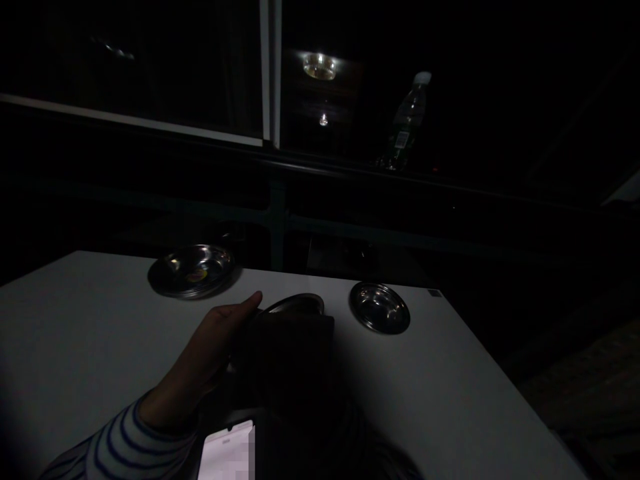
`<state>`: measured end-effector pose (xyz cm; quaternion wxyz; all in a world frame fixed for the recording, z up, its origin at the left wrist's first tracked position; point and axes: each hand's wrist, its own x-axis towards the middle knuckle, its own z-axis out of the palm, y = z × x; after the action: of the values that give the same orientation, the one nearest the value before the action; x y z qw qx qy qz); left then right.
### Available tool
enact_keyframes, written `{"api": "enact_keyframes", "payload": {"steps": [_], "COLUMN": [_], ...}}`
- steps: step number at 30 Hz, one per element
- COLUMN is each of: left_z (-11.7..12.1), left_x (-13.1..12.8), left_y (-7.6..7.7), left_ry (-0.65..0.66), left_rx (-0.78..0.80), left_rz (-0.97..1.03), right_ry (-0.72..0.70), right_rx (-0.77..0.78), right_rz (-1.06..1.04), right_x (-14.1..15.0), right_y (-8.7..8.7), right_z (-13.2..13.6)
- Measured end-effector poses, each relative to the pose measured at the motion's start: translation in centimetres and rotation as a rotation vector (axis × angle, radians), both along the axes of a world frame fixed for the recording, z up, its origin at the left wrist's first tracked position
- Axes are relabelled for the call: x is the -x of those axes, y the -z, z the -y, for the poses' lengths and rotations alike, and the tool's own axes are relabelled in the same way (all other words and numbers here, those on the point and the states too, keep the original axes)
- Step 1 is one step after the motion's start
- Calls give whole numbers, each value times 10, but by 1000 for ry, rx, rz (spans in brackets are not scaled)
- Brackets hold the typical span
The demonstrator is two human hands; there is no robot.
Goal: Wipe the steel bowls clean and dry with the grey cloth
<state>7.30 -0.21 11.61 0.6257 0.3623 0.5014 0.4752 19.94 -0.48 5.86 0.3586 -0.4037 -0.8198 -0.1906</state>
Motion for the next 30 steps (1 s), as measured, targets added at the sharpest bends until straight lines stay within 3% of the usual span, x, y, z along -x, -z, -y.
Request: {"api": "enact_keyframes", "payload": {"steps": [3, 7, 18, 24, 30], "left_z": [0, 0, -2, 2, 0], "left_x": [0, 2, 2, 1, 3], "left_y": [0, 1, 3, 1, 1], "left_ry": [1, 52, 48, 38, 84], "left_rx": [-1, 11, 1, -23, -1], "left_rz": [-16, -12, 20, 40, 9], "right_ry": [-28, 60, -67, -100, -17], "right_rx": [27, 124, 36, 56, 112], "right_rz": [-29, -96, 24, 45, -91], "right_x": [-12, -26, -8, -6, -22], "right_y": [-18, -32, -2, -14, -25], "right_z": [2, -2, 5, 8, -5]}}
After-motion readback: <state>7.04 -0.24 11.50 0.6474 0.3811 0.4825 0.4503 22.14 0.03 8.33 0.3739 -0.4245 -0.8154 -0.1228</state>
